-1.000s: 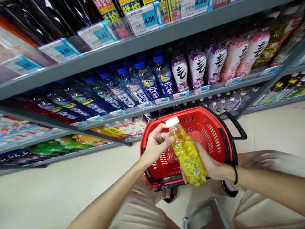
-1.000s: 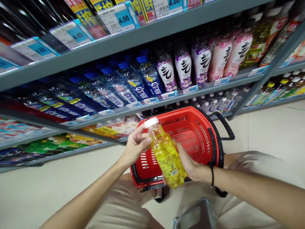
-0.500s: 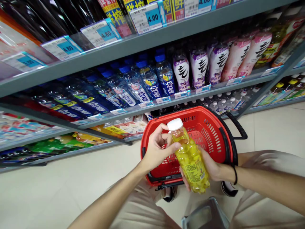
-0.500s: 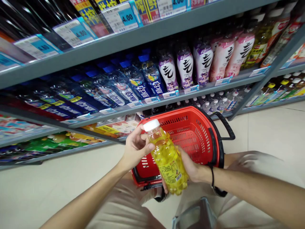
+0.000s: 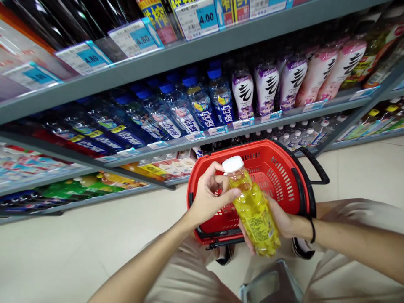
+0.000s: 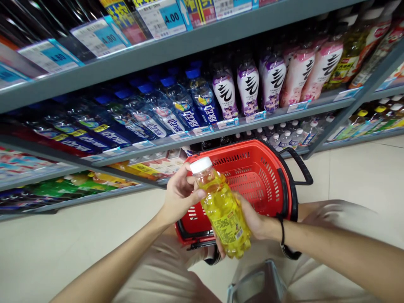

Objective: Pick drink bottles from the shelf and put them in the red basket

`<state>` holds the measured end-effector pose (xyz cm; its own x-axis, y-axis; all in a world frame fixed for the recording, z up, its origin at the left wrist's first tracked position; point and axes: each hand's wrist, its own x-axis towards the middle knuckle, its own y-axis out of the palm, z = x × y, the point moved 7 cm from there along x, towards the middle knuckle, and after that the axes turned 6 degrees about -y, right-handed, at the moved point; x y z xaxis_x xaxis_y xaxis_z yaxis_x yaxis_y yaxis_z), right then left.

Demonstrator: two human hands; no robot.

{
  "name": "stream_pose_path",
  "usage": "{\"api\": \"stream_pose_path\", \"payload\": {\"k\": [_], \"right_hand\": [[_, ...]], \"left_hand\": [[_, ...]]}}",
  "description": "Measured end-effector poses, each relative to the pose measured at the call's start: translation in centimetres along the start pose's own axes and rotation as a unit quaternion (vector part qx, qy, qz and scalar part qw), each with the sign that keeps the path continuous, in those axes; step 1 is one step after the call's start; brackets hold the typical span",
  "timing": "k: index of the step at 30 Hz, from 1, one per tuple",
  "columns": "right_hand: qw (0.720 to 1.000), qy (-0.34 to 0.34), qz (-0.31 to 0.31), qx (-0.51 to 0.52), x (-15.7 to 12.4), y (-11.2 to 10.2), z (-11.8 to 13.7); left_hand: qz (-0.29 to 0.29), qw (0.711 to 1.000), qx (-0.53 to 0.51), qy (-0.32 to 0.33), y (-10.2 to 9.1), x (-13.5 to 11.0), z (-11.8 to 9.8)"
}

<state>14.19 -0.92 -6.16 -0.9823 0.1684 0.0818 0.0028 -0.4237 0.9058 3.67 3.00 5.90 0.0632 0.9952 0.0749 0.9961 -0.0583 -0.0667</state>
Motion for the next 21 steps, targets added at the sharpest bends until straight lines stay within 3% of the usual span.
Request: {"api": "stream_pose_path", "payload": {"k": [10,14,17,21], "right_hand": [[0.999,-0.017,-0.024,-0.018,-0.1,0.0,0.6],[0.997,-0.029,-0.066,-0.024,-0.3,0.2,1.8],[0.995,-0.035,-0.08,-0.042,-0.4,0.6,2.9],[0.994,-0.036,-0.045,-0.091,-0.5,1.0,3.7]], "left_hand": [[-0.005,0.999,0.016,-0.041,-0.4,0.2,0.7],[-0.021,0.997,0.024,-0.071,-0.9,0.8,0.8],[-0.051,0.995,0.007,-0.084,-1.6,1.3,1.1],[-0.132,0.989,0.008,-0.073,-3.5,1.9,1.5]]}}
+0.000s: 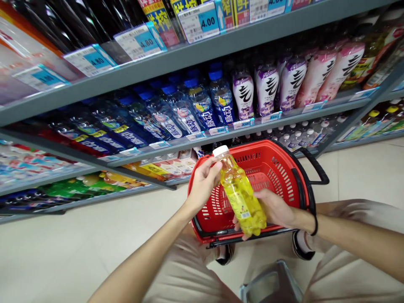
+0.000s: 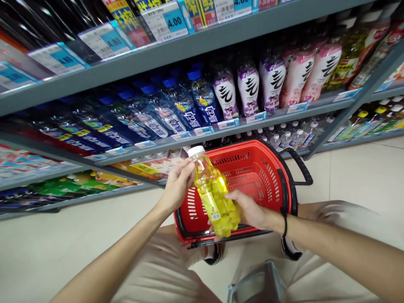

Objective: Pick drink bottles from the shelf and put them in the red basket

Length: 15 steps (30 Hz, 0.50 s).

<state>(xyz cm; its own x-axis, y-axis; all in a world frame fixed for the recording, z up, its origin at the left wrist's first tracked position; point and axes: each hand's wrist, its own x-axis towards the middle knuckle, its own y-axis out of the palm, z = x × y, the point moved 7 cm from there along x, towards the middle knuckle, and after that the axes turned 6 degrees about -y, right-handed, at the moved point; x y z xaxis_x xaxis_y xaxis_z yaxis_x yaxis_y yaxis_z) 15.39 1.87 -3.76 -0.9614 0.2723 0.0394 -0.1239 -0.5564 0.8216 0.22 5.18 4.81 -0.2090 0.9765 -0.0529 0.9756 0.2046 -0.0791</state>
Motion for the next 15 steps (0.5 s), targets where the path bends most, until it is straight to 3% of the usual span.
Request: {"api": "stream_pose_path", "payload": {"k": [6,11,15], "right_hand": [[0.995,-0.026,-0.039,-0.093,0.1,-1.4,0.2],[0.97,-0.08,-0.038,-0.226,0.0,-0.7,1.6],[0.965,-0.1,-0.048,-0.239,0.1,-0.5,2.3]], "left_hand": [[-0.047,0.998,0.031,0.02,-1.5,0.8,0.0],[-0.073,0.997,0.032,0.014,-2.1,0.8,-0.1],[-0.072,0.997,0.026,0.001,-2.0,0.9,-0.4]]}}
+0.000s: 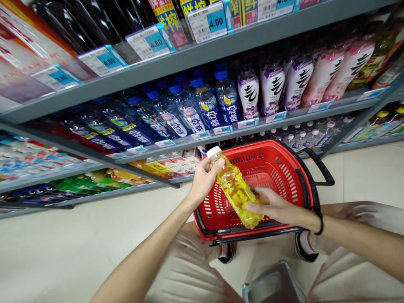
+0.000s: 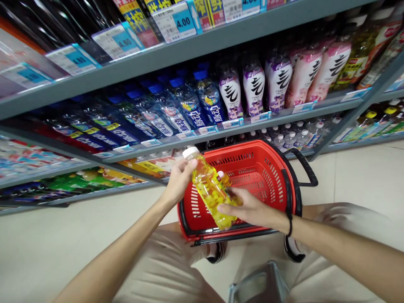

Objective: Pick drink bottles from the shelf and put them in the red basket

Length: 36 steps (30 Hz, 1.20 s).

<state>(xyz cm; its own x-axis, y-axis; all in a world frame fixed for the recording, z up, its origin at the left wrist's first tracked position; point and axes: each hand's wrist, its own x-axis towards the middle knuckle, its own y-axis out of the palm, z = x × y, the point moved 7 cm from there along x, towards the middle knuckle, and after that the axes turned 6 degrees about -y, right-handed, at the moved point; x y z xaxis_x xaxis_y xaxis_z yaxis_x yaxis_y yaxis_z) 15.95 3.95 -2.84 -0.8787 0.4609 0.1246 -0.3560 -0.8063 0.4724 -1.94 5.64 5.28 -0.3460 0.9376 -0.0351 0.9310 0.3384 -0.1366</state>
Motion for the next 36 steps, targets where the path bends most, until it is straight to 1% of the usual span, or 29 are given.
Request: {"api": "stream_pose_path", "payload": {"k": [4,6,8,10,11,13,16,17,19,23,25,27,29,33,36], "right_hand": [[1.0,-0.005,-0.022,0.0,0.1,-0.3,-0.1],[0.999,0.006,-0.037,0.018,0.2,-0.5,-0.5],[0.995,0.033,-0.054,0.078,0.3,-0.8,-1.3],[0.983,0.058,-0.062,0.161,0.6,-1.0,-2.1],[0.976,0.069,-0.054,0.199,0.7,-0.9,-2.4],[0.963,0.085,-0.011,0.257,1.0,-0.3,-2.7],[0.951,0.1,0.061,0.286,1.0,0.7,-2.5],[0.952,0.1,0.073,0.279,1.0,0.9,-2.3],[0.964,0.091,0.073,0.239,0.9,0.9,-1.9],[0.995,0.025,0.015,0.098,1.0,-0.3,-0.7],[0.999,-0.003,-0.014,0.03,1.0,-1.0,-0.4],[0.999,-0.016,-0.041,-0.017,1.0,-1.5,-0.4],[0.997,-0.014,-0.058,-0.042,1.0,-1.9,-0.6],[0.997,0.005,-0.051,-0.058,0.9,-1.8,-1.1],[0.995,0.027,-0.056,-0.073,0.9,-2.0,-1.6]], "left_hand": [[0.004,1.0,-0.013,-0.023,0.3,0.1,0.2],[0.0,0.999,-0.025,-0.027,0.4,0.2,0.4],[-0.01,0.999,-0.038,-0.025,0.4,0.3,0.5],[-0.017,0.999,-0.046,-0.012,0.3,0.5,0.3],[-0.019,0.999,-0.048,-0.003,0.2,0.6,0.2],[-0.026,0.998,-0.048,0.009,-0.2,0.8,0.0],[-0.028,0.998,-0.046,0.017,-1.0,1.4,0.1],[-0.025,0.998,-0.045,0.02,-1.2,1.5,0.3],[-0.025,0.999,-0.04,0.025,-1.8,1.8,0.6],[-0.049,0.998,0.016,0.031,-3.0,2.0,1.0],[-0.057,0.996,0.052,0.04,-3.2,1.9,0.9],[-0.056,0.994,0.078,0.05,-3.1,1.9,0.6],[-0.045,0.994,0.086,0.058,-2.9,1.9,0.4],[-0.024,0.995,0.078,0.054,-2.3,1.8,0.4],[-0.025,0.996,0.076,0.05,-2.2,1.5,0.4]]}}
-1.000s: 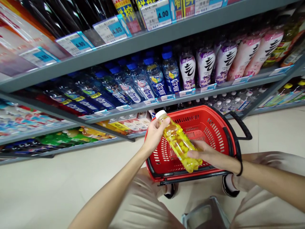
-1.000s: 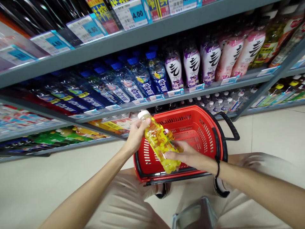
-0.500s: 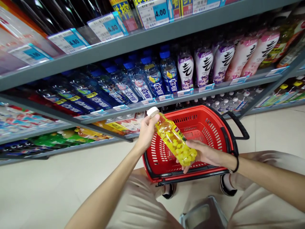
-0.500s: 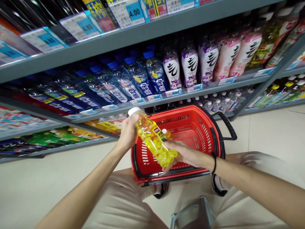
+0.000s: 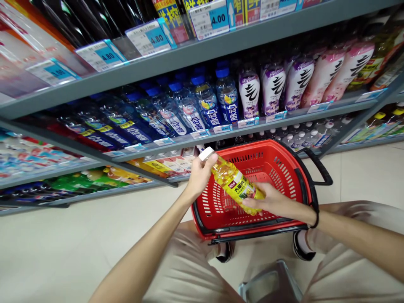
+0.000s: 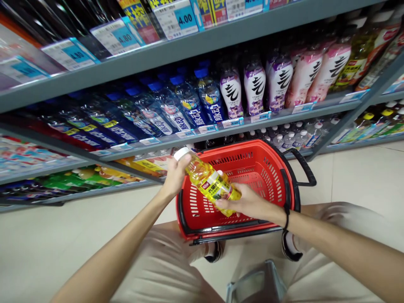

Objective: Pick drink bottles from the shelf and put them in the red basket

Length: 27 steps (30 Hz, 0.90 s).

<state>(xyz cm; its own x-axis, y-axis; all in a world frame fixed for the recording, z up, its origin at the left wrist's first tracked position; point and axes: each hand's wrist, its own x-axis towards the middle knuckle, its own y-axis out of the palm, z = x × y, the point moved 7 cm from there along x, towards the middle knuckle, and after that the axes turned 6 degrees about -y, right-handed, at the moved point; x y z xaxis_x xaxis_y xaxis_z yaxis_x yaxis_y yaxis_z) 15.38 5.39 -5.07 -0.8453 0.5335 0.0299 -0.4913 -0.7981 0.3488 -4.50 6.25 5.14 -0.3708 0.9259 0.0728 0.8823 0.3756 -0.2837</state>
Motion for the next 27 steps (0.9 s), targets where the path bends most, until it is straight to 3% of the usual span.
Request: {"api": "stream_pose_path", "payload": {"k": [5,10,15,20,27], "right_hand": [[0.999,-0.007,-0.015,-0.042,0.0,-0.7,-0.5],[0.996,-0.043,-0.005,-0.075,-0.1,-0.2,0.8],[0.997,0.015,0.063,-0.048,-0.5,1.2,0.7],[0.994,0.049,0.083,-0.05,-1.0,1.0,-0.1],[0.998,-0.023,0.028,-0.051,-0.6,0.5,0.4]], "left_hand": [[-0.006,0.999,0.031,0.009,0.0,-0.4,-0.3],[-0.017,1.0,0.024,-0.001,0.2,0.0,0.0],[-0.004,1.0,0.012,0.007,0.2,0.5,0.3],[-0.019,0.999,0.026,0.013,-0.5,0.7,0.5],[-0.008,0.996,0.079,0.048,-0.8,0.6,-0.1]]}}
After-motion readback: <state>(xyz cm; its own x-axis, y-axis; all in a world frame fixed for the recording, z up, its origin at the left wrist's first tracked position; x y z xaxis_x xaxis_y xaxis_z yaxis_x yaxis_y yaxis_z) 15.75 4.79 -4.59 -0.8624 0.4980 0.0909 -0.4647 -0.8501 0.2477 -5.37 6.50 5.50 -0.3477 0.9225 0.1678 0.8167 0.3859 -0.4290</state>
